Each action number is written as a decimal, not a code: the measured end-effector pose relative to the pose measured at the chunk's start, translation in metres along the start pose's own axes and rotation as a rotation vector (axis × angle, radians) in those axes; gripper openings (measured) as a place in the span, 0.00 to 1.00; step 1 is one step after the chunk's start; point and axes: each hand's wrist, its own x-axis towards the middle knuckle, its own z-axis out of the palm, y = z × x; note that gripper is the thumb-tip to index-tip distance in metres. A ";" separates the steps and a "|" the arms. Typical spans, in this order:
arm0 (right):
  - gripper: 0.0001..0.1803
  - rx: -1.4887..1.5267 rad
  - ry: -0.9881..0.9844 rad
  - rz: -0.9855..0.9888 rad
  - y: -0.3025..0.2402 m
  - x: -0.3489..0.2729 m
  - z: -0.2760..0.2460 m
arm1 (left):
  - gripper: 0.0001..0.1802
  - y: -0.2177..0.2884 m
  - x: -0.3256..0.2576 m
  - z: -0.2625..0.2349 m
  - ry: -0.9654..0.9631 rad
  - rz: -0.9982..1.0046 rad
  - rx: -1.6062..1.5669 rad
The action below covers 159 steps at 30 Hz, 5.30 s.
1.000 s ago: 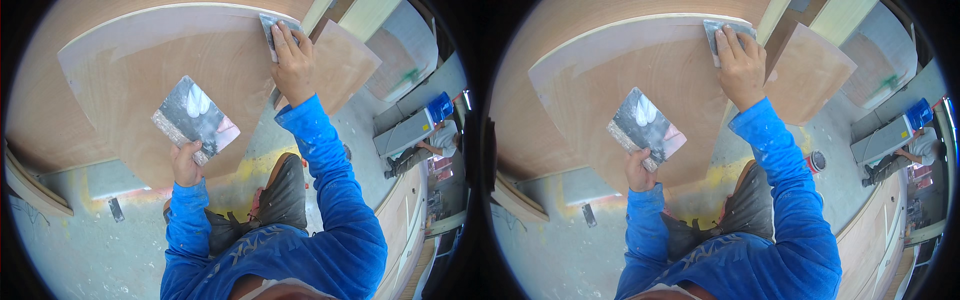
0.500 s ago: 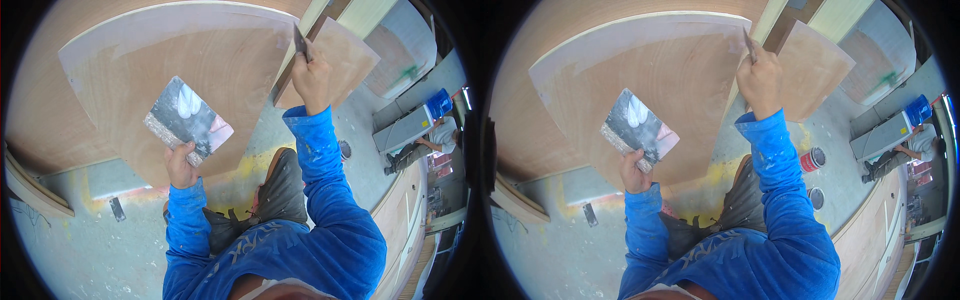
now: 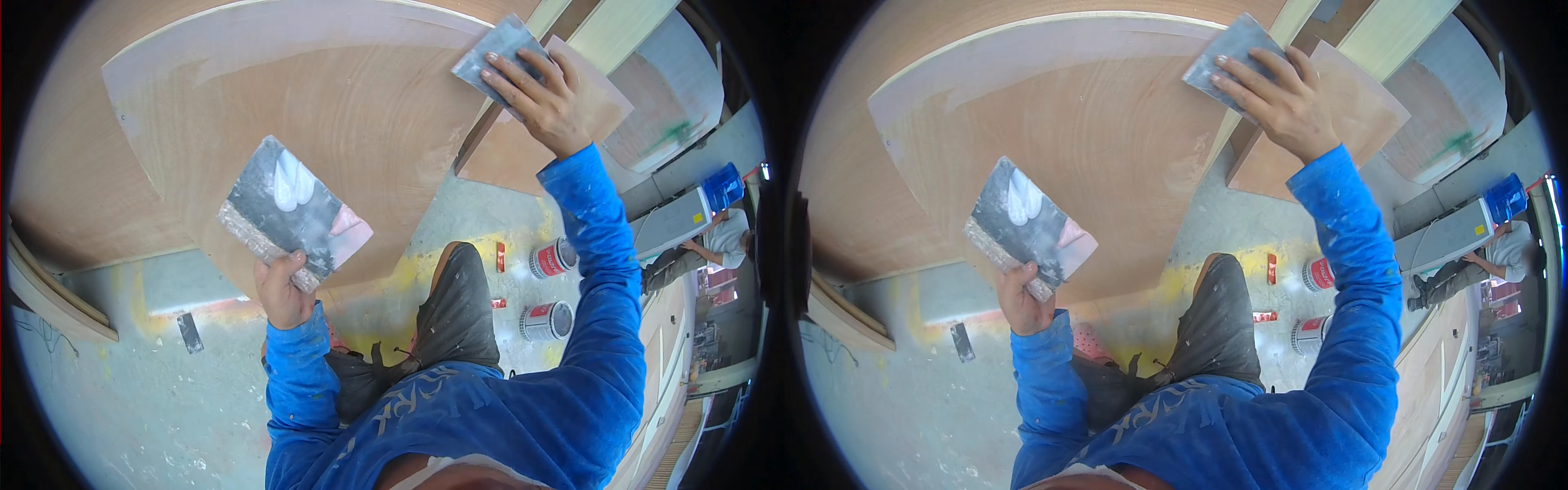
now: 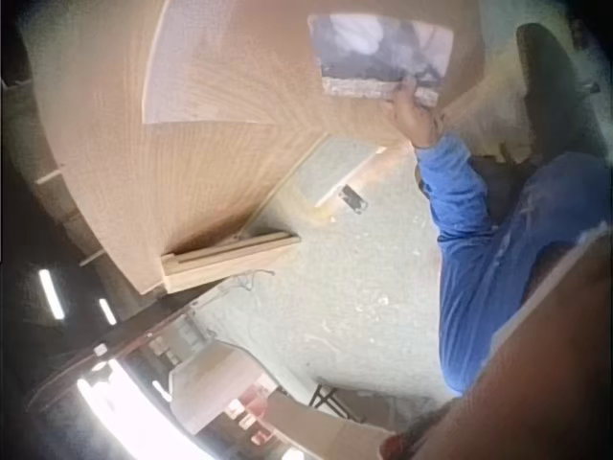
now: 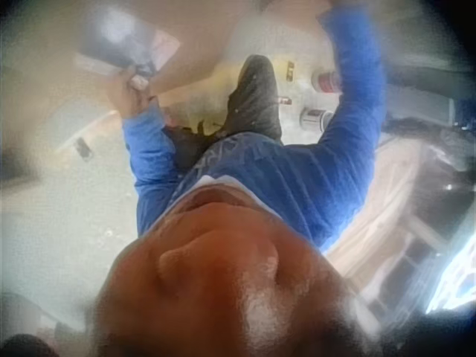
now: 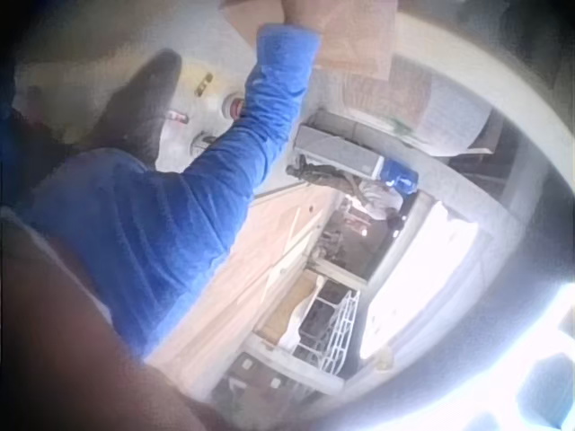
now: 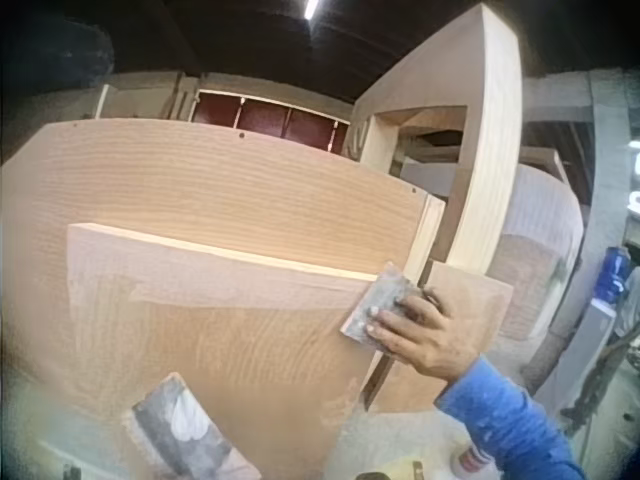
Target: The person mixes putty on putty knives and applies it along the surfaces and edges of wooden furniture panels.
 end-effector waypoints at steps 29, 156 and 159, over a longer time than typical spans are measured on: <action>0.24 0.648 0.059 0.316 0.009 -0.035 -0.038 | 0.27 0.002 -0.008 0.018 -0.028 0.042 0.084; 0.16 0.057 0.034 -0.565 -0.200 0.316 -0.052 | 0.09 0.135 -0.071 -0.148 0.410 0.605 -0.428; 0.16 0.622 -0.024 -0.360 -0.224 0.287 -0.088 | 0.10 0.135 -0.073 -0.135 0.380 0.576 -0.445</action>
